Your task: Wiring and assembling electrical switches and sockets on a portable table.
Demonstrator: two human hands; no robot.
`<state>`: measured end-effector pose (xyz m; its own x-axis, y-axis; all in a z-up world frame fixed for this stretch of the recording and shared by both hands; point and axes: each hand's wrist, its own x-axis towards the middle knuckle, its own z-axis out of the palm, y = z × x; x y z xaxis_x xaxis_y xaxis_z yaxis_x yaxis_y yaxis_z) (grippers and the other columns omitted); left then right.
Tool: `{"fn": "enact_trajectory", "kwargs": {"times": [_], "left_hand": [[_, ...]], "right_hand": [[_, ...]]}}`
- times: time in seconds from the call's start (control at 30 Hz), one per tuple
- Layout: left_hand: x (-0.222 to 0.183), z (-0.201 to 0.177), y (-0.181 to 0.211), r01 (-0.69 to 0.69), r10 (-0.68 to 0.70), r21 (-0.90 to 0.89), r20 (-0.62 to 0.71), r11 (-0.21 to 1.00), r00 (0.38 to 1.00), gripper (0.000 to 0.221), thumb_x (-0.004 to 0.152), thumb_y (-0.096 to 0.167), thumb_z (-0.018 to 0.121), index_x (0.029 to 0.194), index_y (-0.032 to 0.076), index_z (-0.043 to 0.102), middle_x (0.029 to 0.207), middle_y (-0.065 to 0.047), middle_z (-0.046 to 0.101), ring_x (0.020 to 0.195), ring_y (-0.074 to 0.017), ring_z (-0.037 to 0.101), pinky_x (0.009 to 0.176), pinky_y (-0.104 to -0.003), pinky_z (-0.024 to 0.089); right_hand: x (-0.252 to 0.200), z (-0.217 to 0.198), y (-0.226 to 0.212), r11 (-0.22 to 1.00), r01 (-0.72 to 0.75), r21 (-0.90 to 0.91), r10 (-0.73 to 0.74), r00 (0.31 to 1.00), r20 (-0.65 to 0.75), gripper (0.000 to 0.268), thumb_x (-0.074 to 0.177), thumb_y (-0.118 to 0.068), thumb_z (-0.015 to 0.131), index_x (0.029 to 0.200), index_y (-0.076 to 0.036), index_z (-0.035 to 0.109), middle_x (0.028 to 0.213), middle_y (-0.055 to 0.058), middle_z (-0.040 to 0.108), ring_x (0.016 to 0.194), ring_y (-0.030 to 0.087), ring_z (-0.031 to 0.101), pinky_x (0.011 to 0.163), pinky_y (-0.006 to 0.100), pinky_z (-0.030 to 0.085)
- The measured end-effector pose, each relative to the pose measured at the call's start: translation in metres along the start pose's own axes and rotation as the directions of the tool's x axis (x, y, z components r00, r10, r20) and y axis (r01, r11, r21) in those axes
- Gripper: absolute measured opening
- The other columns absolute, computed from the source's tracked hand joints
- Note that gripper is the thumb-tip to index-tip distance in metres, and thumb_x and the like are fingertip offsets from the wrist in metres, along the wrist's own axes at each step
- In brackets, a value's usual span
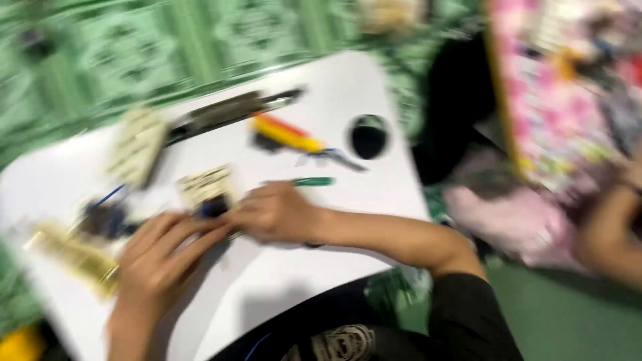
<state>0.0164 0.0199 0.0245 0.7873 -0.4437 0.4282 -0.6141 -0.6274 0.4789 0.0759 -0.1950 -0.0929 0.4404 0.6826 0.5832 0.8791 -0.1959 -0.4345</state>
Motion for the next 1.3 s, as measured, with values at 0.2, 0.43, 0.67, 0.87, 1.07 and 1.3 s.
{"fn": "enact_trajectory", "kwargs": {"times": [0.2, 0.43, 0.67, 0.87, 1.07, 1.3], "left_hand": [[-0.031, 0.015, -0.019, -0.048, 0.03, 0.156, 0.113, 0.987, 0.993, 0.021, 0.098, 0.013, 0.063, 0.113, 0.013, 0.077, 0.107, -0.005, 0.077, 0.093, -0.0305, 0.07, 0.079, -0.044, 0.053], [-0.04, 0.021, -0.021, 0.036, -0.095, 0.273, 0.206, 0.961, 0.974, 0.029, 0.095, 0.018, 0.07, 0.123, 0.026, 0.075, 0.115, 0.01, 0.076, 0.102, -0.0236, 0.064, 0.091, -0.041, 0.051], [-0.033, 0.026, -0.013, 0.106, -0.155, 0.256, 0.178, 0.961, 0.972, 0.032, 0.096, 0.01, 0.069, 0.123, 0.025, 0.075, 0.117, 0.013, 0.075, 0.099, -0.024, 0.06, 0.097, -0.038, 0.048], [-0.034, 0.032, -0.017, 0.113, -0.13, 0.197, 0.077, 0.974, 0.988, 0.034, 0.094, -0.002, 0.07, 0.118, 0.019, 0.079, 0.112, 0.008, 0.077, 0.087, -0.0248, 0.055, 0.094, -0.037, 0.049], [-0.032, 0.033, -0.018, 0.109, -0.123, 0.212, 0.056, 0.971, 0.991, 0.035, 0.089, 0.0, 0.075, 0.118, 0.019, 0.079, 0.11, 0.005, 0.077, 0.093, -0.027, 0.057, 0.094, -0.039, 0.047], [-0.021, 0.029, -0.013, 0.124, -0.115, 0.112, -0.078, 0.986, 0.99, 0.047, 0.086, 0.008, 0.09, 0.129, -0.002, 0.073, 0.13, -0.024, 0.071, 0.126, -0.0423, 0.065, 0.113, -0.05, 0.054]], "right_hand": [[-0.003, 0.002, -0.003, 0.994, -0.02, -0.111, 0.022, 1.0, 0.021, 0.015, 0.103, -0.012, 0.07, 0.116, -0.019, 0.072, 0.081, -0.005, 0.072, 0.067, 0.015, 0.063, 0.048, 0.033, 0.036], [-0.006, 0.01, -0.003, 0.998, -0.007, -0.064, 0.009, 1.0, 0.021, 0.011, 0.102, -0.009, 0.071, 0.112, -0.014, 0.072, 0.076, -0.001, 0.071, 0.065, 0.015, 0.062, 0.049, 0.031, 0.043], [-0.012, 0.02, 0.002, 0.999, 0.027, -0.036, -0.025, 0.997, 0.078, 0.012, 0.101, -0.009, 0.069, 0.112, -0.01, 0.073, 0.063, 0.0, 0.059, 0.059, 0.018, 0.057, 0.047, 0.034, 0.042], [-0.009, 0.016, 0.0, 0.997, 0.008, -0.081, -0.003, 0.998, 0.068, 0.006, 0.101, -0.012, 0.068, 0.103, -0.013, 0.072, 0.056, -0.002, 0.05, 0.053, 0.017, 0.052, 0.043, 0.035, 0.037], [-0.005, 0.01, -0.001, 0.998, 0.0, -0.069, 0.004, 0.999, 0.051, 0.016, 0.102, -0.02, 0.062, 0.089, -0.013, 0.068, 0.057, -0.002, 0.052, 0.055, 0.018, 0.05, 0.044, 0.034, 0.034], [0.01, -0.013, -0.008, 0.994, -0.106, -0.037, 0.104, 0.993, -0.058, 0.015, 0.099, -0.022, 0.065, 0.096, -0.01, 0.073, 0.097, 0.004, 0.069, 0.08, 0.022, 0.066, 0.055, 0.034, 0.045]]}}
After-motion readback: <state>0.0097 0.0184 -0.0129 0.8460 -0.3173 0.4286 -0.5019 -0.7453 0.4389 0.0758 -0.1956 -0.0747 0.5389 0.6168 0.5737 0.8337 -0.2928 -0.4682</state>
